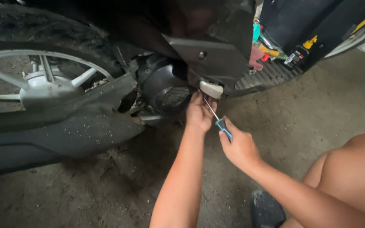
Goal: The person removes a plastic cover from a motorcycle using a screwdriver and cleans the internal components and the cover with a brush.
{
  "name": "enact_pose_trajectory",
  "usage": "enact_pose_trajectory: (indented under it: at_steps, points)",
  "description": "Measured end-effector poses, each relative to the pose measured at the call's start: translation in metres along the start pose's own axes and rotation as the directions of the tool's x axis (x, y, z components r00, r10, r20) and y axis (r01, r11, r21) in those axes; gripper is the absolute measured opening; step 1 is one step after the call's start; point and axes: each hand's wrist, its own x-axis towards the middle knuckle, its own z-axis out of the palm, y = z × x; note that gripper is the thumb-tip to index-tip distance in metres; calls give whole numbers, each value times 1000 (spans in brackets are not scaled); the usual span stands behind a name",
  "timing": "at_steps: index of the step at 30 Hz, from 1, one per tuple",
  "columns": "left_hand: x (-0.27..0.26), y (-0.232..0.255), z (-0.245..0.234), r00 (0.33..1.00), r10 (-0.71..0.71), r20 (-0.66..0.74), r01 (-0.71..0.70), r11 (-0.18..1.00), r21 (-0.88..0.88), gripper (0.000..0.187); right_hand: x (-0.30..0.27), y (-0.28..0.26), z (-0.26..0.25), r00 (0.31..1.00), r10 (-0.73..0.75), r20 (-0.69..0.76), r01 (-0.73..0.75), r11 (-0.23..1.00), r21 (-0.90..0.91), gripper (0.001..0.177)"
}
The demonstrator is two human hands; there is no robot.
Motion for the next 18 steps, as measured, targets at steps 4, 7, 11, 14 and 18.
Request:
enact_pose_trajectory:
  at_steps: [4,7,11,14,18]
  points:
    - [-12,14,4,999,-47,-16,49,993,111,28,-1,3,3,993,-82,-83,94,985,148,52]
    - [-31,23,-2,997,-70,-43,79,962,261,37,-1,0,2,999,28,-29,-24,993,115,53]
    - [-64,37,-5,957,-267,-116,272,681,680,44,-2,-2,2,993,119,8,-120,990,68,54]
    - [-77,38,8,930,-368,21,211,578,788,46,0,6,10,993,-55,-105,67,991,115,50]
    - [-78,35,16,954,-274,123,45,536,843,36,9,25,18,997,-40,-71,48,994,103,49]
